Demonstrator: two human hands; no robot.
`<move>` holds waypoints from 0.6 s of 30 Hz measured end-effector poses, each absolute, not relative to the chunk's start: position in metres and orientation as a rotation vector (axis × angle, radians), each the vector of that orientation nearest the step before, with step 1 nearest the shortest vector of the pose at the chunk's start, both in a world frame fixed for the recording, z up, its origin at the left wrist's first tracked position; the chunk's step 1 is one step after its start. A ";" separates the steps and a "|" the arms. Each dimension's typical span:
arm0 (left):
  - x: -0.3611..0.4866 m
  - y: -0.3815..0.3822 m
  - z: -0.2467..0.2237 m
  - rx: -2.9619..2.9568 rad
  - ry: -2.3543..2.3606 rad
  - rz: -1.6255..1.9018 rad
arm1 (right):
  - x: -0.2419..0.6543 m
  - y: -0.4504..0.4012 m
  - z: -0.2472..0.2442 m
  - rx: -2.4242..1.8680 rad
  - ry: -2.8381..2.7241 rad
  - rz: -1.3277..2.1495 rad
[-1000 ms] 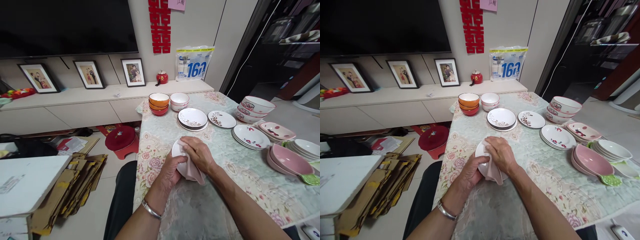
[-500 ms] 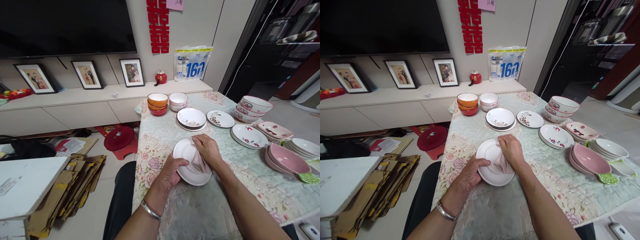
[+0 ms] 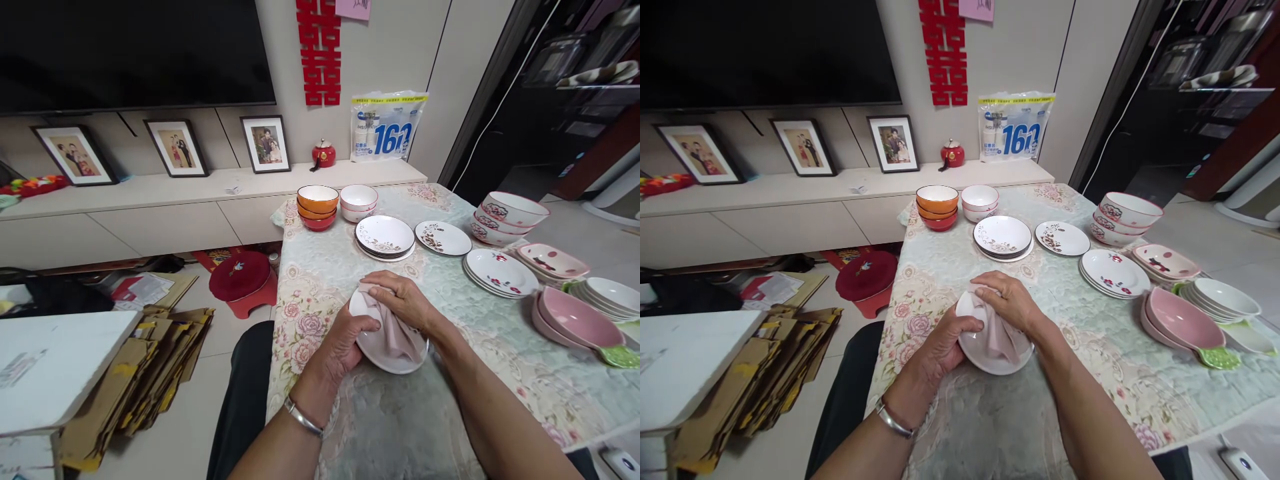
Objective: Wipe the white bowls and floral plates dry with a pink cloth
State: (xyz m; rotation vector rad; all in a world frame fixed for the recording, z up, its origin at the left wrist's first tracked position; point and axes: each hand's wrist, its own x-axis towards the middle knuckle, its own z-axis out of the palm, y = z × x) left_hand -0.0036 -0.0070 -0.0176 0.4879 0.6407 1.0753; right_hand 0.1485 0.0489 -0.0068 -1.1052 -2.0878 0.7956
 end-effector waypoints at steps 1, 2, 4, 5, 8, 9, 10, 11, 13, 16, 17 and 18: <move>-0.004 -0.007 -0.017 0.483 0.648 1.070 | 0.152 0.051 -0.008 -1.158 -2.045 0.848; -0.003 -0.007 -0.017 0.474 0.655 1.072 | 0.156 0.054 -0.010 -1.209 -1.997 0.886; -0.002 -0.007 -0.018 0.446 0.667 1.094 | 0.162 0.057 -0.015 -1.325 -1.876 0.884; -0.001 -0.007 -0.018 0.430 0.672 1.110 | 0.164 0.058 -0.017 -1.392 -1.817 0.848; 0.001 -0.005 -0.019 0.381 0.683 1.161 | 0.170 0.060 -0.021 -1.601 -1.709 0.675; 0.002 -0.005 -0.020 0.370 0.683 1.178 | 0.172 0.060 -0.022 -1.659 -1.708 0.614; 0.002 -0.004 -0.020 0.358 0.684 1.193 | 0.173 0.060 -0.022 -1.703 -1.729 0.551; 0.002 -0.004 -0.020 0.349 0.686 1.206 | 0.173 0.060 -0.022 -1.726 -1.767 0.490; 0.002 -0.004 -0.021 0.347 0.681 1.217 | 0.171 0.059 -0.022 -1.694 -1.859 0.390; 0.002 -0.006 -0.019 0.383 0.677 1.185 | 0.162 0.055 -0.019 -1.468 -1.966 0.366; 0.003 -0.007 -0.018 0.400 0.683 1.169 | 0.158 0.052 -0.017 -1.372 -2.007 0.383; 0.003 -0.007 -0.017 0.417 0.694 1.160 | 0.153 0.048 -0.014 -1.276 -2.060 0.401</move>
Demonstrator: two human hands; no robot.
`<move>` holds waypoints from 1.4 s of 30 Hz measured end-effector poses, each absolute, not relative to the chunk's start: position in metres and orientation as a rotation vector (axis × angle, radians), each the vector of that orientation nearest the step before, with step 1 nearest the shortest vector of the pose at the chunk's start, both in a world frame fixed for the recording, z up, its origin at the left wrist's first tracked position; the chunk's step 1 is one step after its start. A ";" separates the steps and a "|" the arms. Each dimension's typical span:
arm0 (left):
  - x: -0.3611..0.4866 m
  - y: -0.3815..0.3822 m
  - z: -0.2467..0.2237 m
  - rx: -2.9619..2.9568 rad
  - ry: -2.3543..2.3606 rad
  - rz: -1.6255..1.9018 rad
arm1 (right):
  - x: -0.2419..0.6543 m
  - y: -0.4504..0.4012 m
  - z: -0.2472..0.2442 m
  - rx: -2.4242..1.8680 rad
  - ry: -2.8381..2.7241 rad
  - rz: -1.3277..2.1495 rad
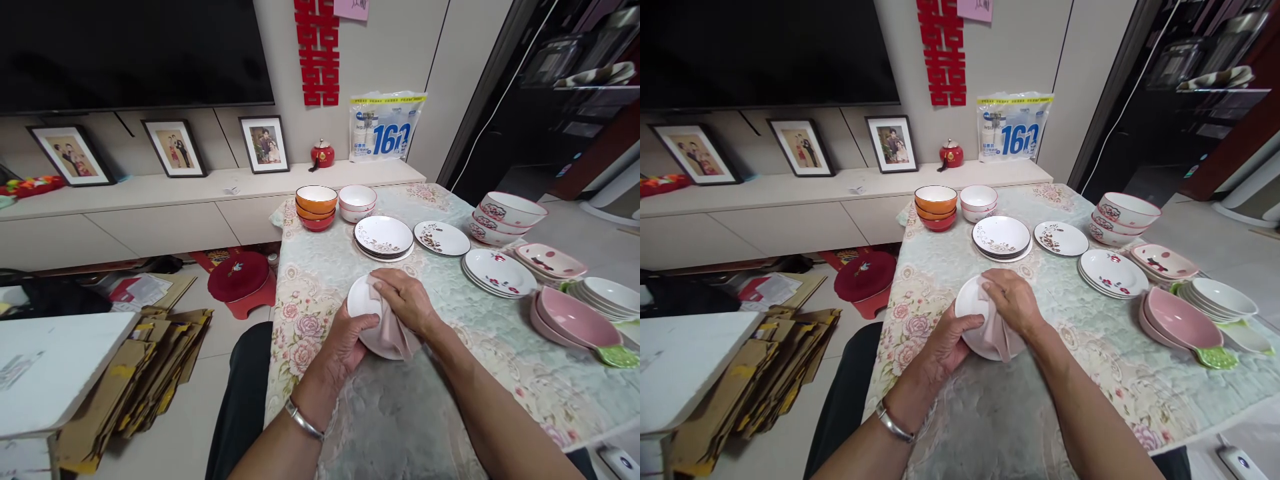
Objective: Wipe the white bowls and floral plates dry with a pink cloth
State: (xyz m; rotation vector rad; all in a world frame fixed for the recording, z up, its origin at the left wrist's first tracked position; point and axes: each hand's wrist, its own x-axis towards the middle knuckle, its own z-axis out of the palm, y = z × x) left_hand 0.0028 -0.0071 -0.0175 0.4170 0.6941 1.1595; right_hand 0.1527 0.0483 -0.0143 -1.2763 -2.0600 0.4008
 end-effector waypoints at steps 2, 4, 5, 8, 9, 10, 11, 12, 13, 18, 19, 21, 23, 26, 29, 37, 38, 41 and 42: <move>0.004 -0.008 -0.015 0.456 0.693 1.167 | 0.142 0.041 -0.009 -1.102 -2.198 0.435; 0.005 -0.008 -0.013 0.489 0.659 1.199 | 0.135 0.035 -0.004 -0.979 -2.313 0.456; 0.005 -0.008 -0.013 0.498 0.648 1.206 | 0.133 0.034 -0.003 -0.947 -2.341 0.460; 0.005 -0.008 -0.013 0.479 0.678 1.171 | 0.139 0.040 -0.004 -1.026 -2.276 0.422; 0.004 -0.008 -0.014 0.463 0.691 1.154 | 0.144 0.044 -0.006 -1.108 -2.215 0.405; 0.004 -0.007 -0.015 0.447 0.698 1.142 | 0.149 0.048 -0.008 -1.207 -2.144 0.389; 0.003 -0.007 -0.016 0.431 0.702 1.135 | 0.155 0.051 -0.010 -1.309 -2.071 0.379; 0.003 -0.007 -0.017 0.419 0.706 1.136 | 0.160 0.054 -0.012 -1.397 -2.006 0.374; 0.002 -0.007 -0.017 0.412 0.708 1.138 | 0.164 0.055 -0.013 -1.452 -1.960 0.372; 0.003 -0.008 -0.016 0.450 0.657 1.142 | 0.152 0.044 -0.010 -1.250 -2.081 0.391; 0.003 -0.008 -0.016 0.463 0.648 1.154 | 0.147 0.041 -0.007 -1.150 -2.155 0.403; 0.004 -0.008 -0.015 0.486 0.656 1.186 | 0.137 0.036 -0.003 -0.963 -2.291 0.433; 0.004 -0.008 -0.014 0.493 0.676 1.193 | 0.135 0.036 -0.001 -0.879 -2.354 0.451; 0.003 -0.008 -0.015 0.486 0.679 1.140 | 0.144 0.043 -0.002 -1.014 -2.297 0.481; 0.001 -0.009 -0.016 0.481 0.678 1.097 | 0.161 0.051 -0.008 -1.244 -2.149 0.619; 0.001 -0.005 -0.020 0.374 0.675 1.200 | 0.177 0.060 -0.019 -1.683 -1.779 0.585; 0.001 -0.005 -0.020 0.365 0.677 1.223 | 0.178 0.060 -0.019 -1.722 -1.766 0.541; 0.002 -0.004 -0.021 0.341 0.701 1.251 | 0.175 0.058 -0.020 -1.763 -1.835 0.375; 0.002 -0.004 -0.021 0.336 0.707 1.243 | 0.174 0.057 -0.020 -1.745 -1.892 0.322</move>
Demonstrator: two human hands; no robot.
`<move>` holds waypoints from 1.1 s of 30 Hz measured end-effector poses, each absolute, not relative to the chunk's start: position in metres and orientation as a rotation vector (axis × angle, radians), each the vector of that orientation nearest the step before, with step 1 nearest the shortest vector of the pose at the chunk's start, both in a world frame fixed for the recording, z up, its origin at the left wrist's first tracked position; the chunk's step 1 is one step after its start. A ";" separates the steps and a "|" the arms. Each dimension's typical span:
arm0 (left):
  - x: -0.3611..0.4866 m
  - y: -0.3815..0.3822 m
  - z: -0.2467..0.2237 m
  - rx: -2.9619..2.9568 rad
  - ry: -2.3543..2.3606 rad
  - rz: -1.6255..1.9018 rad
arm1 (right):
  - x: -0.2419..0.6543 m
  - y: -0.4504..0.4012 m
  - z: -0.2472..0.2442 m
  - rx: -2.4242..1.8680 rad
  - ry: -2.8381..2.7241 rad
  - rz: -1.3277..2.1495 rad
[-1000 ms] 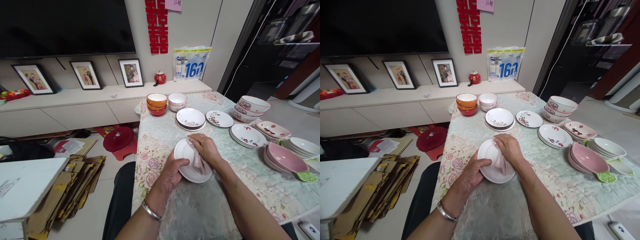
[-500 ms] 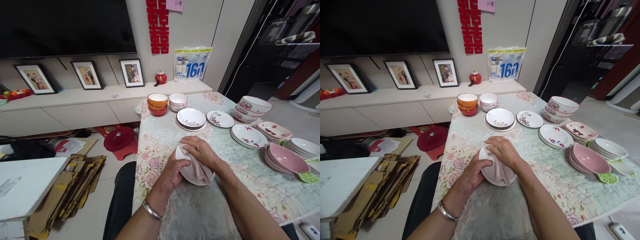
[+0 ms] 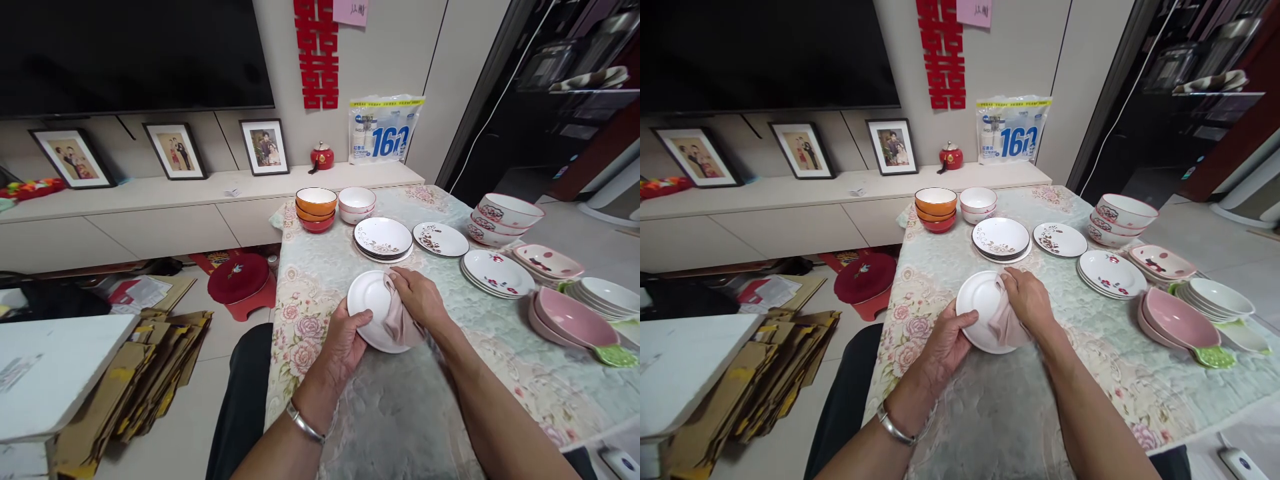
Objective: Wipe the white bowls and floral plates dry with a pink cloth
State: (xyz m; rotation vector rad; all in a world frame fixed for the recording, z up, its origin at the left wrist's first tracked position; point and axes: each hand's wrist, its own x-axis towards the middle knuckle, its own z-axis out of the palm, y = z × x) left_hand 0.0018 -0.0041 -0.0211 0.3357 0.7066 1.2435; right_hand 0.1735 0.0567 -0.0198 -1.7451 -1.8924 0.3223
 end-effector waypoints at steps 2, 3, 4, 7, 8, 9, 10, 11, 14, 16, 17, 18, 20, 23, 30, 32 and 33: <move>0.002 -0.005 -0.021 0.327 0.709 1.222 | 0.168 0.053 -0.018 -1.668 -2.019 0.253; 0.002 -0.005 -0.021 0.326 0.703 1.214 | 0.165 0.050 -0.017 -1.616 -2.078 0.238; 0.002 -0.005 -0.022 0.326 0.695 1.209 | 0.161 0.048 -0.016 -1.553 -2.134 0.239; 0.003 -0.005 -0.022 0.327 0.673 1.212 | 0.149 0.041 -0.011 -1.318 -2.292 0.322; 0.003 -0.005 -0.022 0.330 0.671 1.213 | 0.147 0.040 -0.010 -1.243 -2.333 0.358; 0.003 -0.005 -0.022 0.336 0.674 1.209 | 0.145 0.039 -0.009 -1.186 -2.358 0.388; 0.003 -0.005 -0.022 0.345 0.679 1.200 | 0.144 0.039 -0.008 -1.160 -2.364 0.404; 0.003 -0.005 -0.022 0.354 0.684 1.186 | 0.145 0.040 -0.008 -1.166 -2.351 0.407; 0.003 -0.006 -0.021 0.368 0.692 1.143 | 0.154 0.047 -0.007 -1.322 -2.228 0.395; 0.002 -0.007 -0.020 0.368 0.702 1.129 | 0.162 0.052 -0.007 -1.478 -2.120 0.387; 0.002 -0.007 -0.020 0.370 0.709 1.125 | 0.165 0.053 -0.007 -1.542 -2.077 0.379; 0.002 -0.007 -0.020 0.373 0.716 1.123 | 0.166 0.053 -0.007 -1.584 -2.053 0.364; 0.002 -0.007 -0.021 0.374 0.719 1.119 | 0.165 0.050 -0.006 -1.566 -2.087 0.325; 0.003 -0.007 -0.022 0.379 0.708 1.132 | 0.152 0.041 -0.004 -1.327 -2.269 0.324; 0.004 -0.007 -0.023 0.426 0.687 1.150 | 0.141 0.038 0.003 -1.125 -2.392 0.458; 0.004 -0.008 -0.021 0.427 0.695 1.110 | 0.152 0.045 0.000 -1.234 -2.275 0.524; 0.003 -0.008 -0.020 0.429 0.694 1.094 | 0.158 0.048 -0.002 -1.300 -2.205 0.568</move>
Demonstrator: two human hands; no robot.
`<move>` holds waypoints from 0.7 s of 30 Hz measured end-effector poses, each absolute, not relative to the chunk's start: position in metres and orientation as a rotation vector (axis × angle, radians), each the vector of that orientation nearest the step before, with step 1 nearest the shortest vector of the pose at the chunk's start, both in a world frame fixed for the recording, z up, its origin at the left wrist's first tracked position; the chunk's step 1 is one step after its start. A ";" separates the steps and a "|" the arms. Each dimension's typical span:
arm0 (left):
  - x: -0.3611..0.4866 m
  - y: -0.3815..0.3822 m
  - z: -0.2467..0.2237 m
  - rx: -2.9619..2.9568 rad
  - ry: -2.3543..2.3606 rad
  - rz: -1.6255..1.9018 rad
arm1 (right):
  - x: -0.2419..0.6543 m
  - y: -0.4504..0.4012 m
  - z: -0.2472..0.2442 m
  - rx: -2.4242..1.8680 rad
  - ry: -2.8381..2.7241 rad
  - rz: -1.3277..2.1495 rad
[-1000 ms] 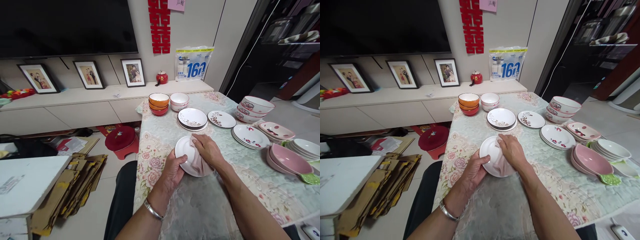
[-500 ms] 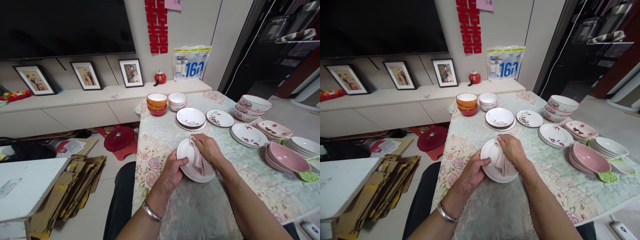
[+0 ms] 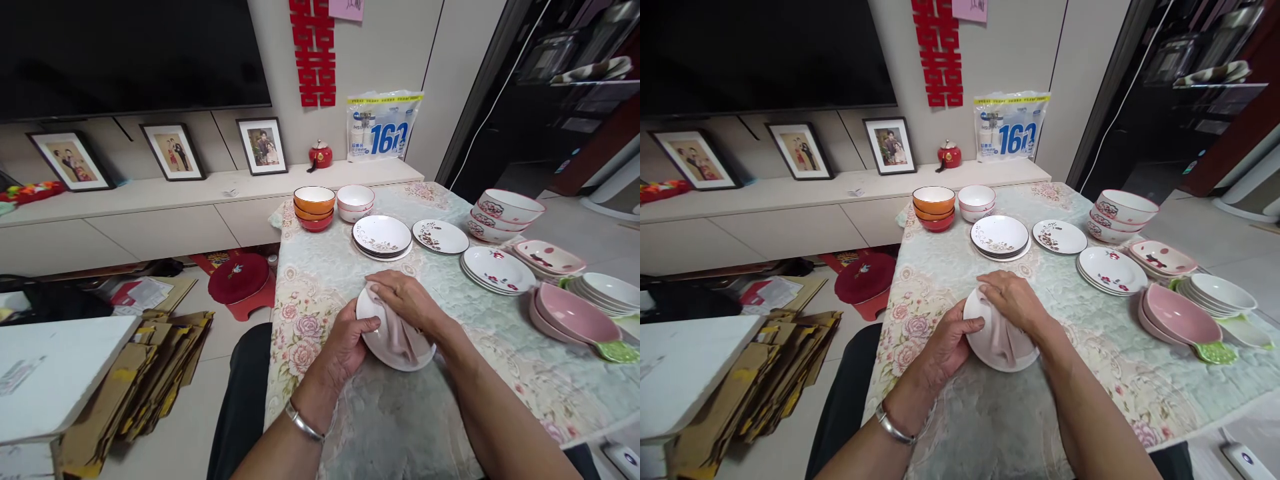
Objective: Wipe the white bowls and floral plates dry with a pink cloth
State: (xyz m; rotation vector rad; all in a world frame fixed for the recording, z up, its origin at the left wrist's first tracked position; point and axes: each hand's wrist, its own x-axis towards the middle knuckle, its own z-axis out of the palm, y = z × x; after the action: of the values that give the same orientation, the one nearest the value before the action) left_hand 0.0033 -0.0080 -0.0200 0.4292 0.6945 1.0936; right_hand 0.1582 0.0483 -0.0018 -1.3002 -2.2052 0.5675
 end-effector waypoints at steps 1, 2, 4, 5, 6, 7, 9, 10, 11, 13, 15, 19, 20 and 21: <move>0.003 -0.008 -0.019 0.431 0.694 1.081 | 0.164 0.052 -0.004 -1.366 -2.132 0.618; 0.003 -0.009 -0.019 0.432 0.698 1.075 | 0.170 0.054 -0.007 -1.420 -2.059 0.672; 0.002 -0.008 -0.019 0.428 0.707 1.081 | 0.179 0.058 -0.012 -1.496 -1.921 0.773; 0.002 -0.008 -0.019 0.424 0.707 1.089 | 0.181 0.059 -0.014 -1.525 -1.859 0.805; 0.002 -0.008 -0.019 0.418 0.704 1.102 | 0.183 0.060 -0.015 -1.555 -1.803 0.819; 0.002 -0.007 -0.020 0.409 0.698 1.119 | 0.183 0.060 -0.016 -1.587 -1.754 0.814; 0.002 -0.006 -0.021 0.387 0.684 1.164 | 0.183 0.061 -0.016 -1.645 -1.687 0.771; 0.003 -0.005 -0.021 0.378 0.681 1.189 | 0.183 0.061 -0.016 -1.671 -1.672 0.745; 0.003 -0.005 -0.022 0.371 0.683 1.210 | 0.183 0.061 -0.016 -1.695 -1.673 0.719; 0.004 -0.005 -0.022 0.365 0.691 1.221 | 0.182 0.061 -0.017 -1.745 -1.718 0.652; 0.005 -0.005 -0.021 0.365 0.679 1.206 | 0.180 0.061 -0.017 -1.766 -1.800 0.537; 0.006 -0.006 -0.020 0.357 0.613 1.180 | 0.171 0.055 -0.013 -1.550 -1.982 0.366; 0.006 -0.007 -0.020 0.353 0.603 1.173 | 0.166 0.053 -0.011 -1.459 -2.031 0.367; 0.006 -0.007 -0.020 0.348 0.597 1.167 | 0.162 0.050 -0.008 -1.364 -2.087 0.376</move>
State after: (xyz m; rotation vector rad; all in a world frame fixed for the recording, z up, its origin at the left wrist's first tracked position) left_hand 0.0060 -0.0070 -0.0199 0.3478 0.5971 1.1674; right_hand 0.1615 0.0497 -0.0081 -1.3640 -2.0865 0.3757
